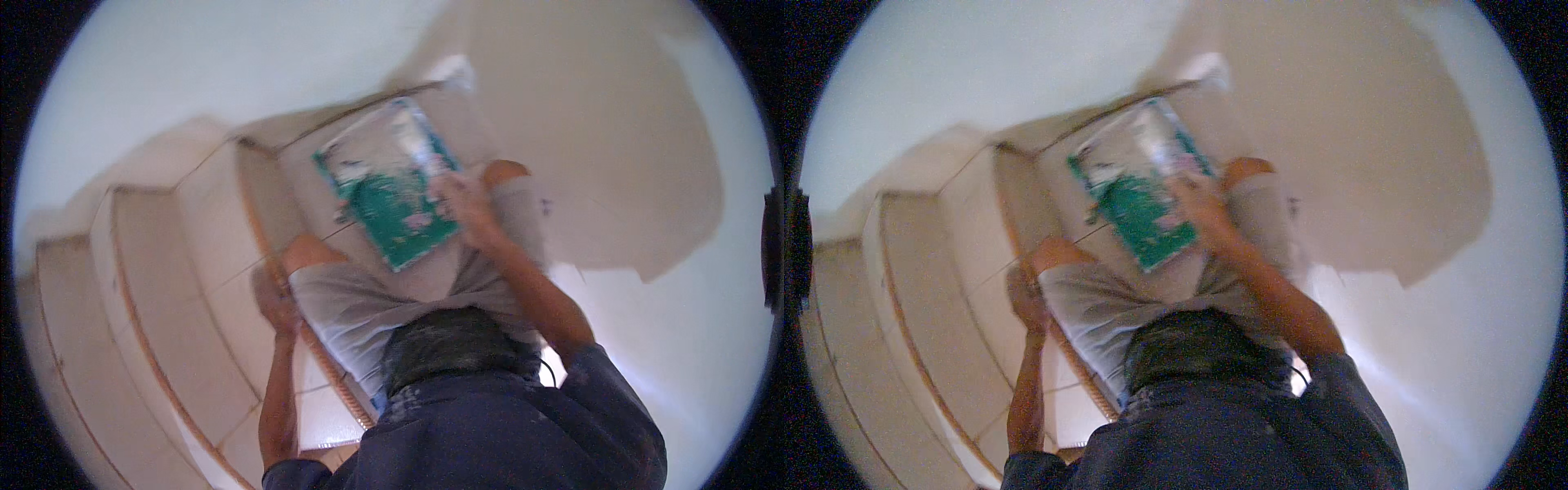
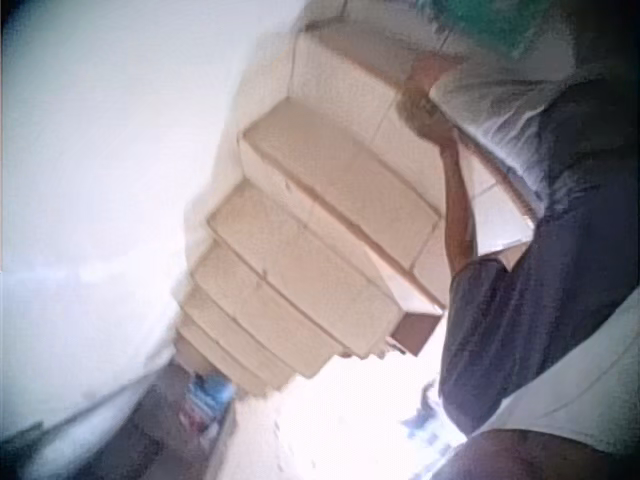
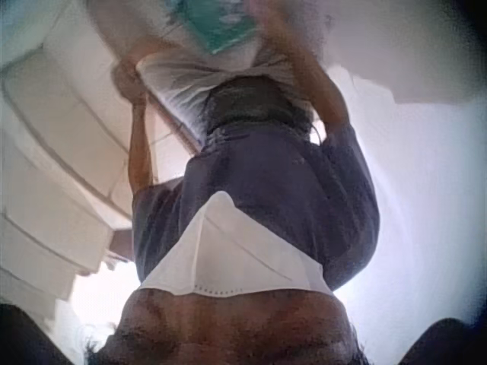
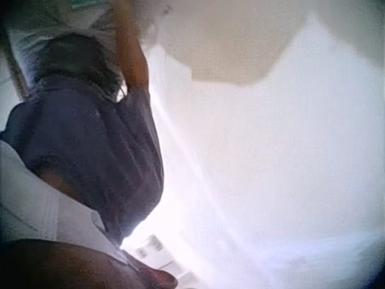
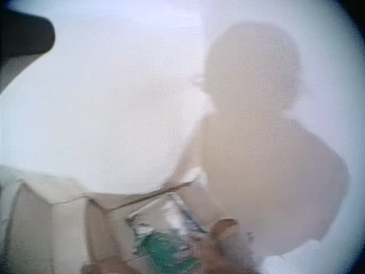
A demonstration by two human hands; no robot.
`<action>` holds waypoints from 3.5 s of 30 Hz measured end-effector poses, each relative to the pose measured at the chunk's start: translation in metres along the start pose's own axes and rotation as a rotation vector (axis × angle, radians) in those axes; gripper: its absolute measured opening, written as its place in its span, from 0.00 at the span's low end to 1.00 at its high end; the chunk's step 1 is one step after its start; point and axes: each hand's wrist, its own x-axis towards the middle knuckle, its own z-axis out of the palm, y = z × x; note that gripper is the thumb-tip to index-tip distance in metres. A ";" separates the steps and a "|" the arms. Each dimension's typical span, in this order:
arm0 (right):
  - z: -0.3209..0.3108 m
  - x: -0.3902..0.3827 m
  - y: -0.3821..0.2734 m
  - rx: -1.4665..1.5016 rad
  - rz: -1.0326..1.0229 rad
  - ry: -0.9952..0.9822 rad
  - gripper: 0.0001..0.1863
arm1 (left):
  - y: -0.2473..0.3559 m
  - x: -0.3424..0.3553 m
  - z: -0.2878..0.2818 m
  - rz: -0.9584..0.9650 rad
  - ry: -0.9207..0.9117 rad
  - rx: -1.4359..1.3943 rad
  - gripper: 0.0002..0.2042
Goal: The person applies patching compound to a wall using a putty knife. They pick up the compound from a tray and spread it over cracks and holes in the wall surface.
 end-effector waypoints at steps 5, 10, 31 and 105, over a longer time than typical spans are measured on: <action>-0.011 0.008 -0.010 -0.162 -0.066 -0.016 0.11 | 0.011 0.003 -0.016 0.361 0.012 -0.019 0.23; -0.026 0.055 -0.019 -0.421 -0.124 -0.154 0.15 | -0.017 0.044 -0.027 0.349 0.070 0.229 0.23; 0.014 0.165 0.061 -1.540 -0.657 0.035 0.13 | 0.017 0.119 -0.033 0.438 0.010 0.175 0.32; -0.094 0.050 -0.013 -1.027 -0.080 0.923 0.15 | 0.018 0.207 -0.006 0.599 -0.057 0.178 0.28</action>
